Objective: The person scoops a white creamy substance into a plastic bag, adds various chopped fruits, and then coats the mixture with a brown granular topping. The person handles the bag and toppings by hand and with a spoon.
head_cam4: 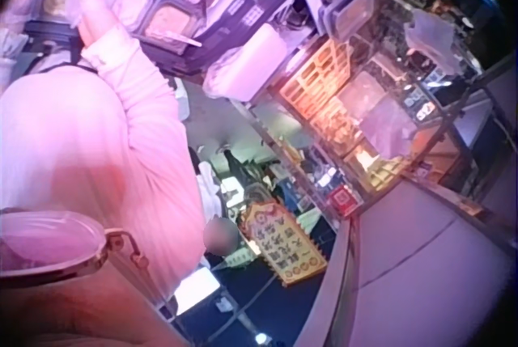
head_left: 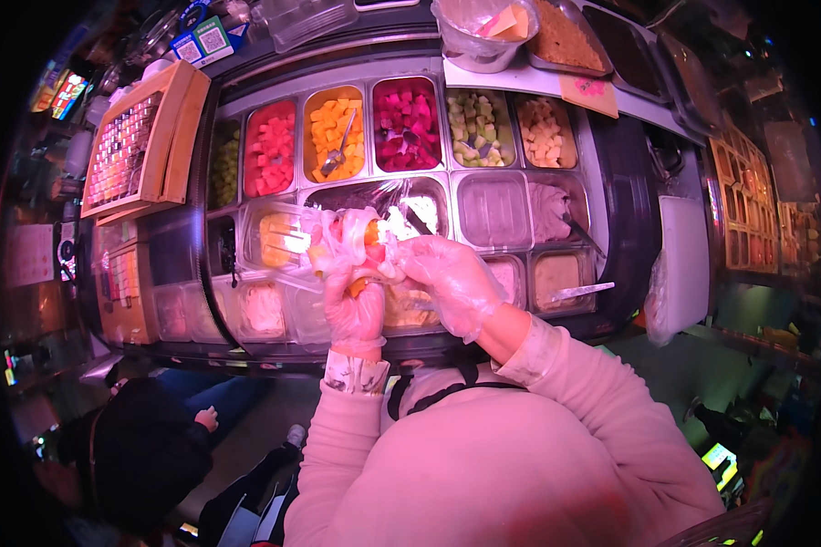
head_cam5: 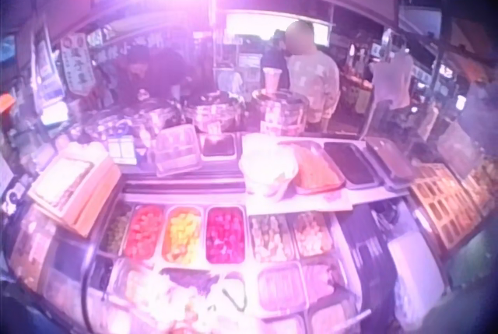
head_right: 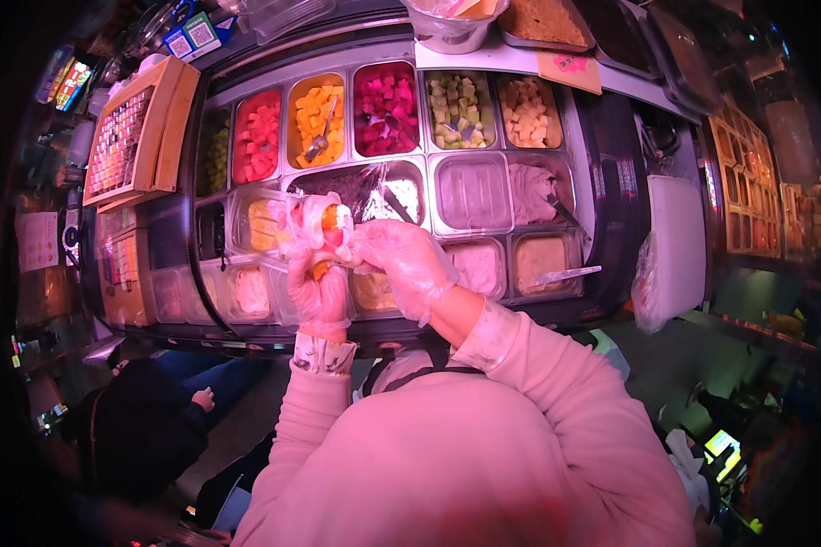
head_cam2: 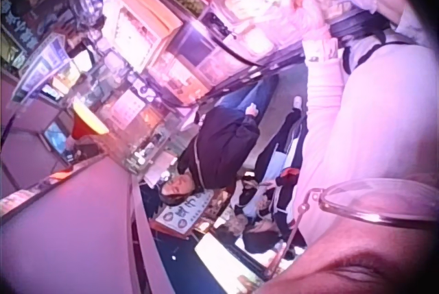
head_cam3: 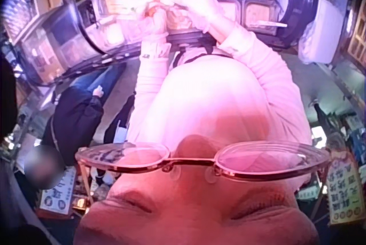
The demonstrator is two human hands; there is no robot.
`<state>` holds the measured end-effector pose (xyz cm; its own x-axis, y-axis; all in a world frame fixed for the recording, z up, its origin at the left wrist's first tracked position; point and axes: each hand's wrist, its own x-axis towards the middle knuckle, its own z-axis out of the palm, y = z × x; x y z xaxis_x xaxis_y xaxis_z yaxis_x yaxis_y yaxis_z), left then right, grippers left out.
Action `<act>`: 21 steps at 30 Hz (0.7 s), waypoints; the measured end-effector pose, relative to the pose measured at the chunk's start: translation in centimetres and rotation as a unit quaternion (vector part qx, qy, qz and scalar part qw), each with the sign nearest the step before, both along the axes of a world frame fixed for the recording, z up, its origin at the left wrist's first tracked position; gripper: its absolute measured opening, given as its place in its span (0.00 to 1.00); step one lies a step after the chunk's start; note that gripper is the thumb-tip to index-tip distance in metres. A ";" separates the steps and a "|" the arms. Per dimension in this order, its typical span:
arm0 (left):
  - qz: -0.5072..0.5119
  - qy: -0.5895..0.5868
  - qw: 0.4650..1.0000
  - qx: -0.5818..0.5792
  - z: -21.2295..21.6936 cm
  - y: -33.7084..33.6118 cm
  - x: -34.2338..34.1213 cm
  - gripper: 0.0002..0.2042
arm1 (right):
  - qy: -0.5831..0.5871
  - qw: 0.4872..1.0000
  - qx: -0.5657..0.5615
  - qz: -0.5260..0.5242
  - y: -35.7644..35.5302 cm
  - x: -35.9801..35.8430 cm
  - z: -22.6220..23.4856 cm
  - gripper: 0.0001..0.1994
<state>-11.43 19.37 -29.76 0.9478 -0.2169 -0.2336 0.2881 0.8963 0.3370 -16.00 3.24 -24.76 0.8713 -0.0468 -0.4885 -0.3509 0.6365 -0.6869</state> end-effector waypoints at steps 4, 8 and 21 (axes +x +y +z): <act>-0.025 0.008 0.998 -0.060 -1.0 0.6 0.2 0.33 | -0.010 0.999 -0.024 -0.041 0.9 0.7 -1.2 0.08; -0.020 0.052 0.991 -0.124 -2.6 0.7 -0.1 0.34 | -0.046 0.926 -0.359 -0.107 3.1 1.6 -0.7 0.07; 0.029 0.001 0.995 -0.092 -2.9 3.2 1.3 0.42 | -0.047 0.981 -0.009 -0.186 2.6 0.3 -0.1 0.07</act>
